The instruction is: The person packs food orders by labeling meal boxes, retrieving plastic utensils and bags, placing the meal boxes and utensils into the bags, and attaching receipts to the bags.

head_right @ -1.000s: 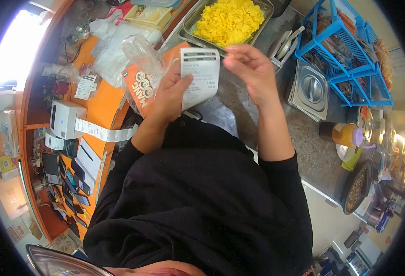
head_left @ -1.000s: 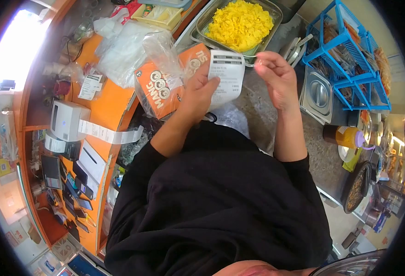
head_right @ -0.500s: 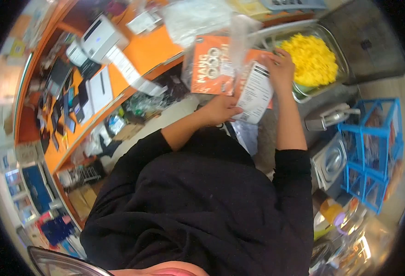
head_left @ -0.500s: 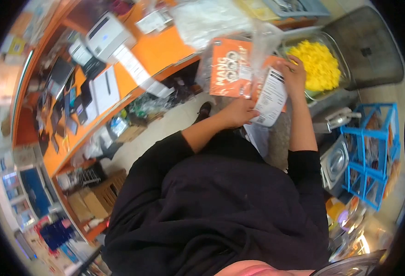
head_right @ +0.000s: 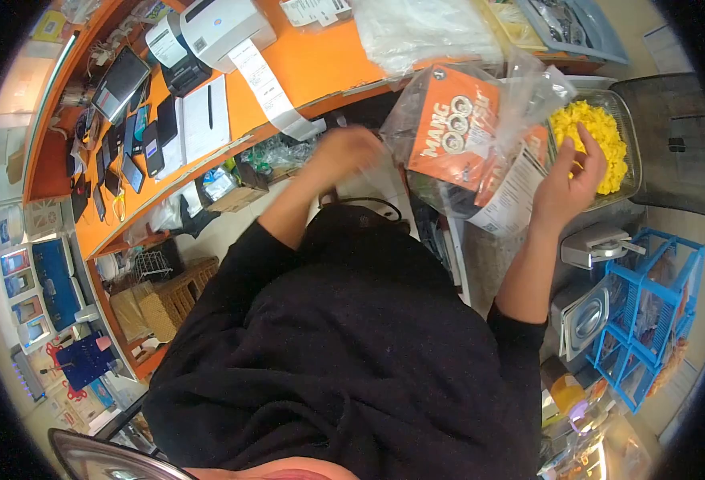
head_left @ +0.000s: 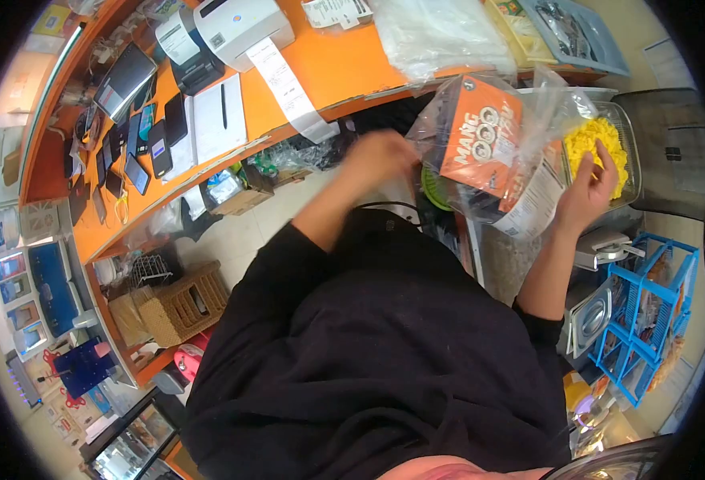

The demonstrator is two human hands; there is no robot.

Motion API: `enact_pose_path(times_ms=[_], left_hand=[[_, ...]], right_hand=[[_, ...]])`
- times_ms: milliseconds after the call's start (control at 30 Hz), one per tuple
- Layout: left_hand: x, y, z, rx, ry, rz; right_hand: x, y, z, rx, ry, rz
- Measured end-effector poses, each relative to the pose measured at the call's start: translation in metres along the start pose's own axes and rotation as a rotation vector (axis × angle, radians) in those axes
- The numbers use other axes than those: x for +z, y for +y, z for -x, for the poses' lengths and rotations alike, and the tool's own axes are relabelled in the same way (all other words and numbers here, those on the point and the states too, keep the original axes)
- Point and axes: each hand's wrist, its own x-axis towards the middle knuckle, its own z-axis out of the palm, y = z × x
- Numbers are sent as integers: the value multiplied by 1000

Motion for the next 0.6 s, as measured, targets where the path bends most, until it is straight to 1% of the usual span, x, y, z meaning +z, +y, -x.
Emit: enact_pose_path(times_ms=[33, 67, 100, 133, 167, 200, 267, 300, 400, 500, 600], left_hand=[[-27, 2, -3, -137, 360, -237], [-61, -45, -21, -128, 582, -58], [-87, -46, -16, -52, 947, -329], [-118, -84, -26, 43, 1085, -543], [-140, -139, -49, -72, 1302, -549], [-150, -135, -48, -113, 1157, -228], [-172, -117, -43, -179, 815, 387], [-191, -130, -50, -313, 544, 309], [-188, -114, -39, -223, 397, 771], [-201, -103, -24, -268, 203, 865], [-217, -105, -18, -151, 97, 758]], right_hand=[[4, -16, 7, -15, 62, -93], [11, -33, 16, -47, 45, -179], [21, -53, 25, -81, 26, -264], [33, -72, 35, -116, 6, -348], [51, -90, 42, -213, -45, -327], [71, -109, 49, -313, -93, -307], [112, -142, 61, -378, -284, -321], [134, -153, 66, -338, -422, -368], [205, -167, 79, -209, -784, -408], [282, -165, 94, -207, -917, -356], [343, -163, 107, -275, -871, -292]])
